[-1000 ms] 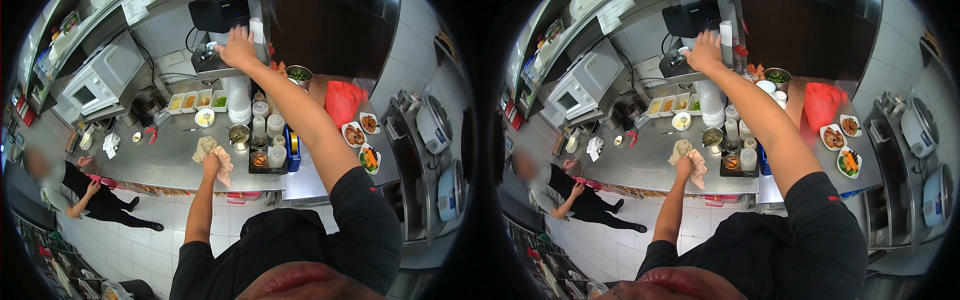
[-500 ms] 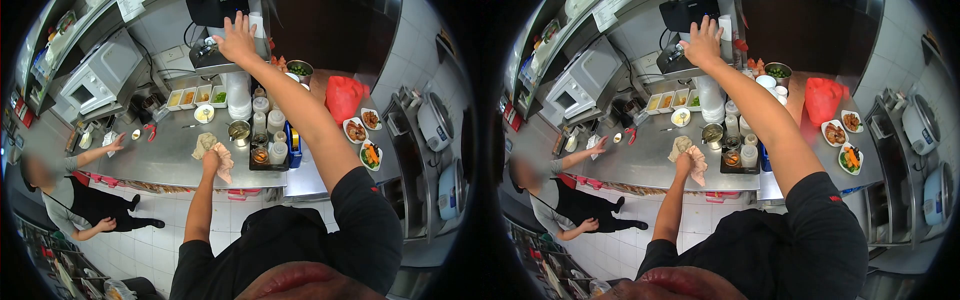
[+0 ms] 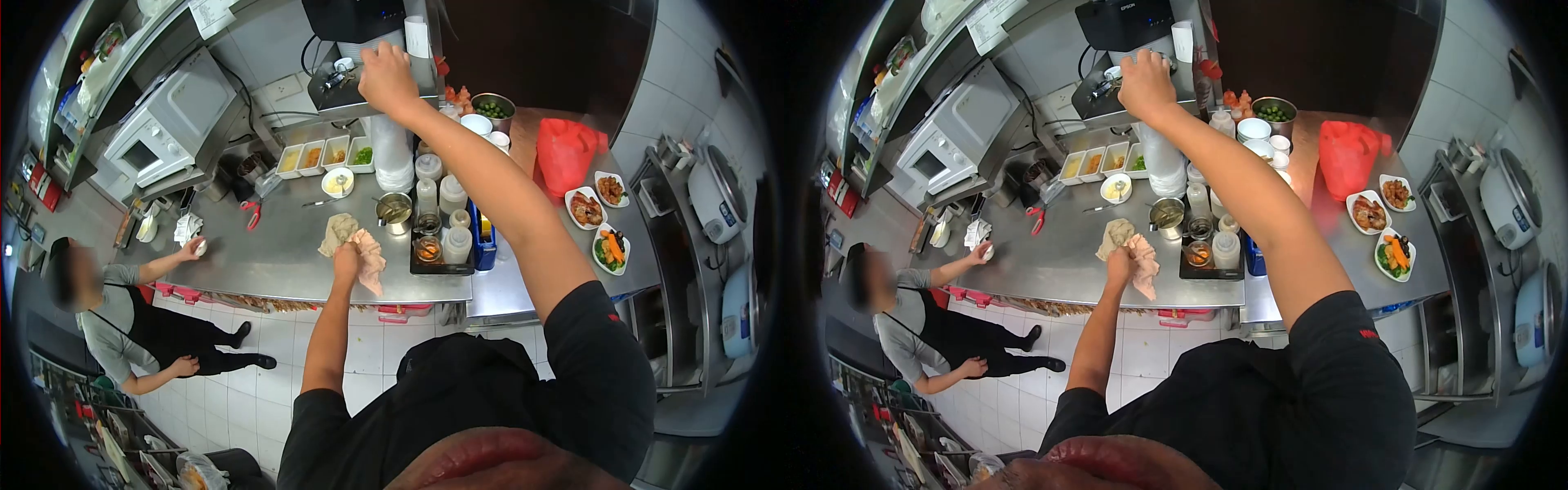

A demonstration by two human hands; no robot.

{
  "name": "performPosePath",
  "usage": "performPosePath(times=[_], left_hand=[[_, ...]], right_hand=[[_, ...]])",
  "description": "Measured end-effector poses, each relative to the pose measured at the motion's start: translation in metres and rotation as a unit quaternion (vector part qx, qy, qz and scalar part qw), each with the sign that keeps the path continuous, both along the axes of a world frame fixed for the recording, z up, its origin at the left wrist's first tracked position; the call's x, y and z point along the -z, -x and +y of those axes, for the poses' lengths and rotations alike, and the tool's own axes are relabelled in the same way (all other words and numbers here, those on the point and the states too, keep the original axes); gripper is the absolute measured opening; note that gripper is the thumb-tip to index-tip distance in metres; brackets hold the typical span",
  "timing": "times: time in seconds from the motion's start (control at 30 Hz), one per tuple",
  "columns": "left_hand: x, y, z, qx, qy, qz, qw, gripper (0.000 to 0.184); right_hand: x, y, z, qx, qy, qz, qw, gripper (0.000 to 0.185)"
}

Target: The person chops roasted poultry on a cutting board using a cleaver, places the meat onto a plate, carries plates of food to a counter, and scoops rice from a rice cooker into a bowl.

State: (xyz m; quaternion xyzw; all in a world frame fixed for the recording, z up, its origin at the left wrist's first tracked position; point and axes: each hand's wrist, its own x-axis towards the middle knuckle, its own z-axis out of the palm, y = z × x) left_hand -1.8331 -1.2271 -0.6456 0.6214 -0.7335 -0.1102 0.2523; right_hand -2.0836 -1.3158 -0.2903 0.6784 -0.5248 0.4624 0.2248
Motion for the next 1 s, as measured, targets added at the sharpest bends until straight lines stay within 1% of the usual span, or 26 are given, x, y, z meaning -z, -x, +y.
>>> performPosePath(times=[0.07,0.13,0.37,0.53,0.57,0.6,0.63,0.7,0.73,0.77,0.8,0.83,0.87,0.93,0.97,1.0], left_hand=[[-0.003,0.001,0.003,-0.006,-0.005,-0.007,1.0,0.013],[-0.006,0.002,0.005,-0.009,-0.009,-0.01,1.0,0.013],[0.006,-0.001,-0.002,-0.023,-0.009,-0.013,1.0,0.013],[0.008,-0.001,-0.005,-0.025,-0.013,-0.027,0.999,0.012],[0.014,-0.002,-0.008,-0.027,-0.014,-0.033,0.999,0.011],[0.019,-0.004,-0.009,-0.027,-0.016,-0.04,0.999,0.01],[0.024,-0.008,-0.012,-0.042,0.019,-0.054,0.997,0.01],[0.067,-0.017,-0.034,-0.04,0.084,-0.081,0.992,0.009],[0.056,-0.011,-0.024,-0.026,0.075,-0.106,0.991,0.011],[0.037,-0.006,-0.013,-0.013,0.067,-0.132,0.989,0.013],[0.031,-0.002,-0.009,-0.004,0.039,-0.117,0.992,0.017],[0.027,-0.004,-0.007,-0.002,0.009,-0.105,0.994,0.021],[0.022,-0.005,-0.001,-0.005,-0.019,-0.096,0.995,0.024],[0.0,-0.005,0.015,0.014,-0.058,-0.037,0.998,0.027],[-0.017,-0.002,0.021,0.018,-0.076,-0.007,0.997,0.029],[-0.035,0.002,0.027,0.003,-0.056,-0.009,0.998,0.03]], right_hand=[[0.002,0.002,-0.003,-0.02,0.012,-0.031,0.999,0.023],[0.002,0.003,-0.004,-0.029,-0.01,-0.042,0.999,0.026],[0.001,0.004,-0.005,-0.042,-0.037,-0.065,0.996,0.028],[0.002,0.004,-0.008,-0.048,-0.009,-0.058,0.997,0.027],[0.003,0.005,-0.008,-0.049,-0.002,-0.054,0.997,0.027],[0.004,0.003,-0.01,-0.055,0.027,-0.039,0.997,0.022],[0.004,0.0,-0.014,-0.054,0.054,-0.027,0.997,0.018],[0.011,0.007,-0.026,-0.05,0.116,-0.008,0.992,0.013],[0.017,0.007,-0.036,-0.057,0.151,0.002,0.987,0.014],[0.01,0.007,-0.025,-0.071,0.071,0.002,0.995,0.018],[0.007,0.007,-0.015,-0.078,0.061,0.006,0.995,0.018],[0.01,0.004,-0.016,-0.097,0.096,-0.018,0.99,0.019],[0.012,0.002,-0.012,-0.111,0.117,-0.016,0.987,0.019],[0.018,0.003,0.021,-0.151,0.17,0.046,0.973,0.012],[0.025,0.003,0.047,-0.186,0.166,0.025,0.968,0.012],[0.034,0.006,0.074,-0.223,0.164,0.004,0.961,0.012]])
